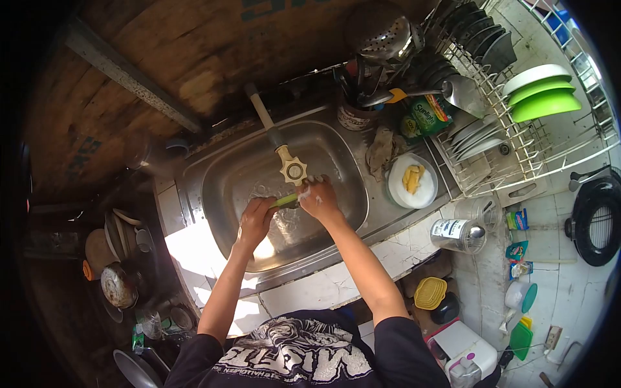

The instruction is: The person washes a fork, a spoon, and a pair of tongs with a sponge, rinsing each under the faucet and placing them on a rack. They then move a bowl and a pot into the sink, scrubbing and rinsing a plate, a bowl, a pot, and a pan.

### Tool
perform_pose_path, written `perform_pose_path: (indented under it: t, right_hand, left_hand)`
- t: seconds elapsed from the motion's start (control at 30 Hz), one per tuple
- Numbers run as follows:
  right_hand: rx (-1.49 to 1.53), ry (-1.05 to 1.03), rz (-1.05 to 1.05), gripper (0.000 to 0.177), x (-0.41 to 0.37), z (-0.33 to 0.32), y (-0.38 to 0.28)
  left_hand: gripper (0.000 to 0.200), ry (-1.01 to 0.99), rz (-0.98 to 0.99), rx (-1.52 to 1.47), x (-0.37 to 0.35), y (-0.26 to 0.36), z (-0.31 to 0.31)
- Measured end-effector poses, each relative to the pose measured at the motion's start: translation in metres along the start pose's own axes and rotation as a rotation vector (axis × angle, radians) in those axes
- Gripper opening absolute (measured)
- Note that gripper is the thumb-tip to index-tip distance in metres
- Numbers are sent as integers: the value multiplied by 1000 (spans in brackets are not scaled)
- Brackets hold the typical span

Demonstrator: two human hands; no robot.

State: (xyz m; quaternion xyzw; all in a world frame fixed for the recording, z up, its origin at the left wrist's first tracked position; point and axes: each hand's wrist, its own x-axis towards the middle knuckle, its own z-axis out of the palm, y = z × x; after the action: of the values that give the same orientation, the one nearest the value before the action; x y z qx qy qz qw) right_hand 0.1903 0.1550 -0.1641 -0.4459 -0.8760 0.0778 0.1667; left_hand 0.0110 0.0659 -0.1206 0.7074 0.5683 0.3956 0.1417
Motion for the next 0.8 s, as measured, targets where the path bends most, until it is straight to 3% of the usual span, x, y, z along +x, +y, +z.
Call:
perform_pose_path:
  t: [0.13,0.2,0.27,0.43,0.53,0.63,0.73,0.8]
  right_hand:
    - [127,125,-6,12,12,33,-15]
    - [74,196,-156,13,17,58,-3]
    - [196,184,-98,15,25,63,6]
    - [777,91,384,22,32,83,18]
    - [467,324,170,11,30,93,20]
    - [1303,-81,783,10,30,56,8]
    - [1516,11,686,11,21,81,5]
    - [1035,35,451,15,16,82,-8]
  left_hand:
    - [26,3,77,149,-4,-4,-22]
    - [27,2,102,226,-2,-6,-30]
    - [28,0,122,276,0,-5,-38]
    - [29,-7,125,318,-1,-9,-52]
    - [29,10,110,323,-6,-14,-59]
    - [27,42,77,283,-11,-13,-66]
    - [26,46,48,243,-15,-13,-68]
    - [27,41,56,262,-16,-13,-63]
